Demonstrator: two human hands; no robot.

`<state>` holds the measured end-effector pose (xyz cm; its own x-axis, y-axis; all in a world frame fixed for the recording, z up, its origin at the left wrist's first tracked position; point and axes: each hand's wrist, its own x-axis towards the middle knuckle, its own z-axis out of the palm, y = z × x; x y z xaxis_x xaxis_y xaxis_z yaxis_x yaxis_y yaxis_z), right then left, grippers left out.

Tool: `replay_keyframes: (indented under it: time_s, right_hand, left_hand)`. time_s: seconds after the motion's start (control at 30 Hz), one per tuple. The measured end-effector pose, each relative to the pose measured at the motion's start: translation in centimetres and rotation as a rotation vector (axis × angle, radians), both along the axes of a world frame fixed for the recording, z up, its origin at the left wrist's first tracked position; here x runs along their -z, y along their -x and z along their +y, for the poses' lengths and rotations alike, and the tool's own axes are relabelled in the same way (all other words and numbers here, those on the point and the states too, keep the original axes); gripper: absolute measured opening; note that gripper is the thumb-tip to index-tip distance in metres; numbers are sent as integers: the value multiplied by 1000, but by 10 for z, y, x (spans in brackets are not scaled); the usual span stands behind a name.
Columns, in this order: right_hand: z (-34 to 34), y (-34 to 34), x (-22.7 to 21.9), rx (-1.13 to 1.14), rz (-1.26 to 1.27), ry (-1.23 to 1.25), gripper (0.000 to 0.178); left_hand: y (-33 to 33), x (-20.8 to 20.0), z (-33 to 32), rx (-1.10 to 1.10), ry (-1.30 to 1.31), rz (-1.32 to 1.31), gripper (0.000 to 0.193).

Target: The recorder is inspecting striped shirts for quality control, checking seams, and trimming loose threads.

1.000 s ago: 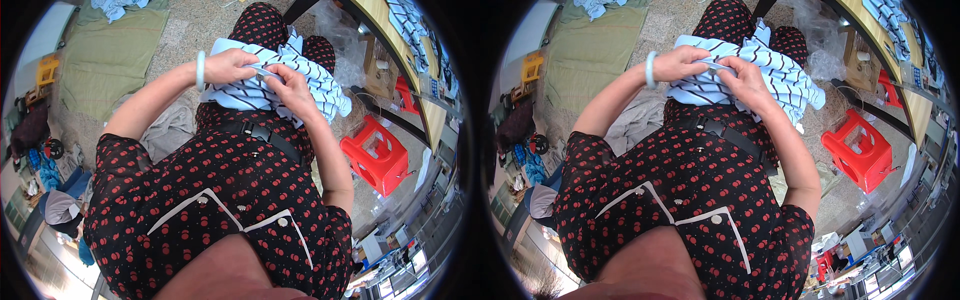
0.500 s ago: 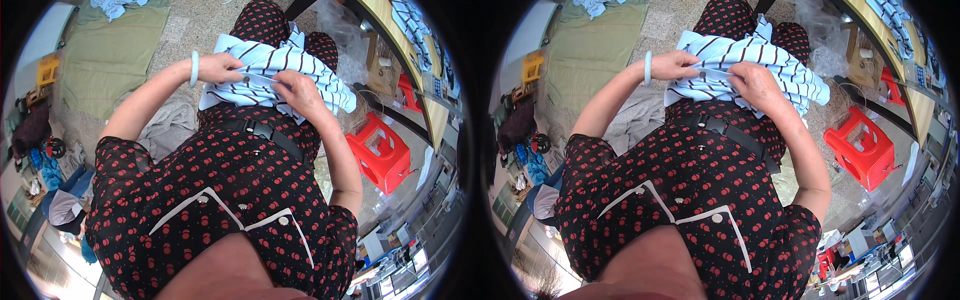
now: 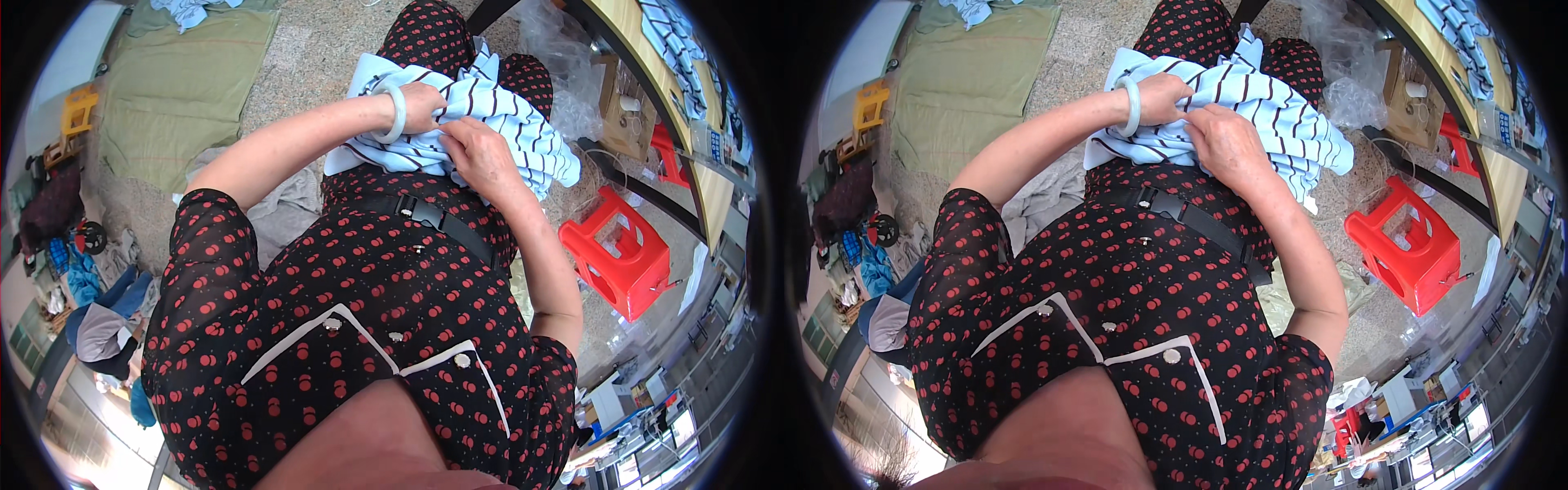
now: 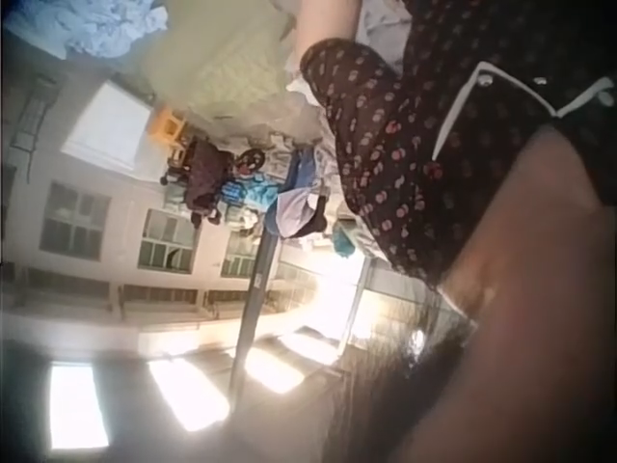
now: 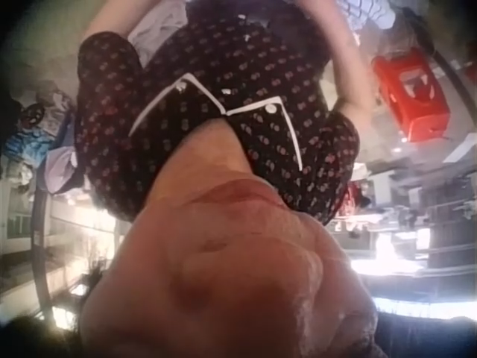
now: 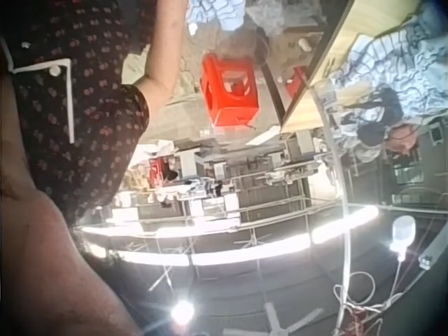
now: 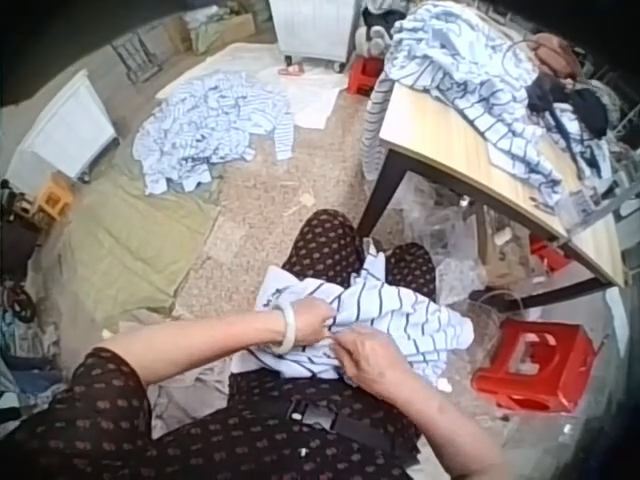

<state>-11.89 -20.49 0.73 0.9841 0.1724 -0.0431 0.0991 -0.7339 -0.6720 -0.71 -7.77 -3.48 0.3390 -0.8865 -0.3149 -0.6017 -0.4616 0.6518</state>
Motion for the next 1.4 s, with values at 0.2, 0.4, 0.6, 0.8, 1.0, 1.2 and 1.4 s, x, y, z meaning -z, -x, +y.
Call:
replay_keyframes:
  time_s: [0.2,0.4,0.6,0.8,1.0,1.2,1.4]
  right_hand:
    - [0,-1,1,33,-25,25,13]
    - [-2,-4,-3,152,-77,-73,15]
    - [1,-4,-3,297,-13,-96,14]
    - [1,-4,-3,320,-34,-87,18]
    - [2,-3,-2,283,-133,26,17]
    - [1,-3,-3,251,-204,139,14]
    - [3,-5,-1,263,-231,155,9]
  left_hand:
    - [-5,-7,9,-141,81,215,24]
    - [-7,-25,6,-256,62,391,26]
    - [-2,-33,6,-370,13,520,24]
    - [0,-31,5,-467,15,606,24]
    - [0,-33,5,-497,28,613,24]
    - [7,-34,6,-350,181,220,24]
    - [19,-34,7,-260,183,-24,29]
